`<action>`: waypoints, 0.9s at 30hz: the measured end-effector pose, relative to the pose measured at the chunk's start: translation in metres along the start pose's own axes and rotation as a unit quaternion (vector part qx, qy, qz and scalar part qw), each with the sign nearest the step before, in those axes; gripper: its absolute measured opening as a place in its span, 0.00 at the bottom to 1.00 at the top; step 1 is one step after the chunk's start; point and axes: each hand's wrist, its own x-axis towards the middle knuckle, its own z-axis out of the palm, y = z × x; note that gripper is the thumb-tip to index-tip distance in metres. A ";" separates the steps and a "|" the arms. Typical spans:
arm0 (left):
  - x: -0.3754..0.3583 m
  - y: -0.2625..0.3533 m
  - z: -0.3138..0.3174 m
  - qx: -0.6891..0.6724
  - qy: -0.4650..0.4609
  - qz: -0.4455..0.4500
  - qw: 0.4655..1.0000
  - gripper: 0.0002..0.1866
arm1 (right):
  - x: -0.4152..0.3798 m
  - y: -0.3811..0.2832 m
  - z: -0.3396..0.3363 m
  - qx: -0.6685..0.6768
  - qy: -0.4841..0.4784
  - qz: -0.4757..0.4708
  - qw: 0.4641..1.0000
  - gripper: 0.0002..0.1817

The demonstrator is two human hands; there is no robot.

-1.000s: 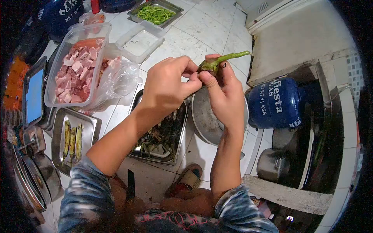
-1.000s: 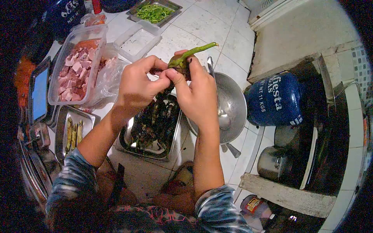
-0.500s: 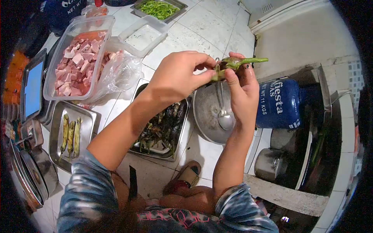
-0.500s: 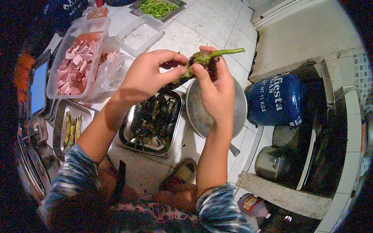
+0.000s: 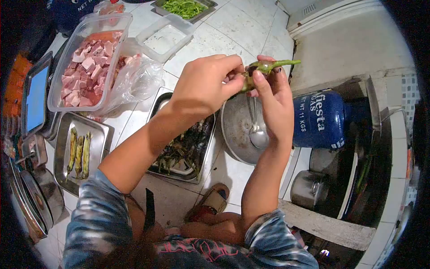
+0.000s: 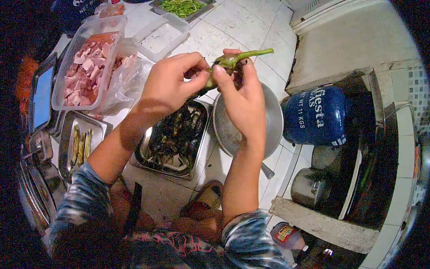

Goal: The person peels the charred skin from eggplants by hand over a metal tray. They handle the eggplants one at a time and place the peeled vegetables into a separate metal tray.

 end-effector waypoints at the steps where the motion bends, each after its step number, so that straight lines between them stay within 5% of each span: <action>1: 0.000 0.000 0.001 0.018 0.010 0.013 1.000 0.07 | 0.001 0.001 0.003 -0.023 0.012 -0.005 1.000 0.15; 5: -0.002 -0.002 0.011 0.019 0.047 0.078 0.996 0.05 | 0.003 0.005 0.002 -0.101 0.056 -0.006 0.993 0.13; 10: -0.001 -0.002 0.019 -0.022 0.062 0.081 0.995 0.05 | 0.001 0.006 -0.001 0.016 0.018 -0.027 0.999 0.13; 19: -0.001 -0.001 0.015 -0.166 -0.029 -0.022 0.985 0.08 | -0.001 0.008 -0.021 0.027 -0.031 -0.026 0.999 0.15; 22: -0.001 0.000 0.008 -0.108 -0.033 0.014 0.994 0.08 | -0.001 0.010 -0.025 0.024 -0.050 -0.031 0.998 0.15; 25: -0.001 -0.002 0.009 0.010 0.023 0.140 0.990 0.07 | -0.002 0.008 -0.025 0.027 -0.058 -0.010 0.998 0.15; 27: -0.003 0.000 0.009 0.034 -0.009 0.130 0.991 0.07 | -0.003 0.002 -0.021 -0.001 -0.048 -0.009 0.999 0.15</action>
